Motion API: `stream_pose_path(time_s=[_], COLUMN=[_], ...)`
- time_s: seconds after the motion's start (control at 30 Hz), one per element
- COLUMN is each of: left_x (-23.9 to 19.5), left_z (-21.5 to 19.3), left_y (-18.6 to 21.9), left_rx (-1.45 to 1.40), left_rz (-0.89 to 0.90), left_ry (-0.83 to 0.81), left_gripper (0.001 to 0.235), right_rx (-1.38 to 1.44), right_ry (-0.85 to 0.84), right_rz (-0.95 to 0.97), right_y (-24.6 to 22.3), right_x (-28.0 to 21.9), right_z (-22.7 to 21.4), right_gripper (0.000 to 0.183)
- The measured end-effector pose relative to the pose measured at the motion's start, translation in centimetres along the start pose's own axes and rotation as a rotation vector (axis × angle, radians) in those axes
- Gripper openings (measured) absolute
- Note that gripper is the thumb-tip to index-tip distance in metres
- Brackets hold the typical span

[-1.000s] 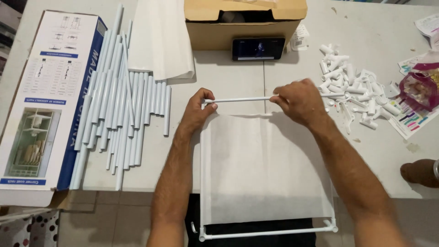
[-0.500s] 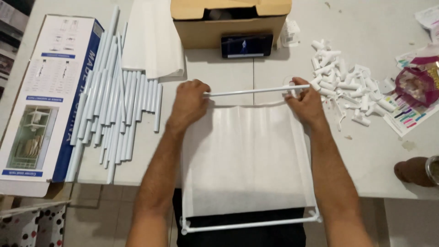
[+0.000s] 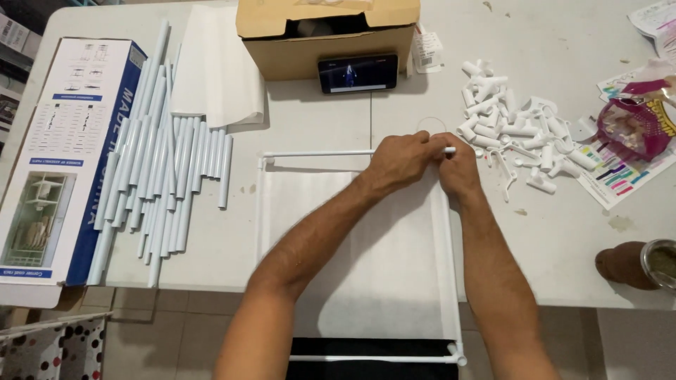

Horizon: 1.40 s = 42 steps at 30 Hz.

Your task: Assembling a multi-tier shoe rack by sliding poles through fabric shelves and connecting them with plastic joints.

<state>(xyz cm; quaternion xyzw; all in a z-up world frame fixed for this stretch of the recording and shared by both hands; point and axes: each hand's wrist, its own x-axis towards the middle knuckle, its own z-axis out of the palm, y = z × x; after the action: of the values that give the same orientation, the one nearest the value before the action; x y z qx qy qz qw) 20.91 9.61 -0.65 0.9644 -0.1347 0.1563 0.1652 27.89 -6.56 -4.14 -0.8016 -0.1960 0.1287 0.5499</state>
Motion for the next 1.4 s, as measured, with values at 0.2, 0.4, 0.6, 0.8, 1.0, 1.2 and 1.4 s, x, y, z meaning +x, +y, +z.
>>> stream_pose_path(time_s=[0.2,0.4,0.6,0.8,1.0,1.2,1.4], left_x=[0.0,-0.6,-0.1,0.6,0.4,0.5,0.6], left_z=[-0.3,-1.1,-0.7,0.8,-1.7,-1.5,-0.6], left_y=[-1.4,-0.9,-1.9,-2.8,-1.8,-1.3,-1.2], left_rx=[0.070,0.085,0.124,0.125,0.101,0.025,0.081], left_rz=[-0.047,-0.033,-0.030,-0.042,0.019,0.021,0.021], left_ry=[0.036,-0.045,-0.085,-0.136,-0.182,-0.176,-0.147], left_gripper=[0.020,0.038,0.049,0.047,0.051,0.053,0.055], right_rx=[0.200,0.346,0.450,0.509,0.483,0.491,0.501], right_ry=[-0.011,0.043,0.022,0.043,0.050,0.081,0.095], right_rz=[-0.044,-0.010,-0.133,-0.172,-0.183,-0.180,-0.202], right_y=[0.7,-0.7,0.0,1.8,2.9,1.8,-0.4], right_x=[0.9,0.3,0.5,0.8,1.5,1.0,0.2], right_z=[0.6,0.6,0.4,0.2,-0.2,-0.2,-1.0], right_gripper=[0.024,0.023,0.037,0.035,0.033,0.031,0.035])
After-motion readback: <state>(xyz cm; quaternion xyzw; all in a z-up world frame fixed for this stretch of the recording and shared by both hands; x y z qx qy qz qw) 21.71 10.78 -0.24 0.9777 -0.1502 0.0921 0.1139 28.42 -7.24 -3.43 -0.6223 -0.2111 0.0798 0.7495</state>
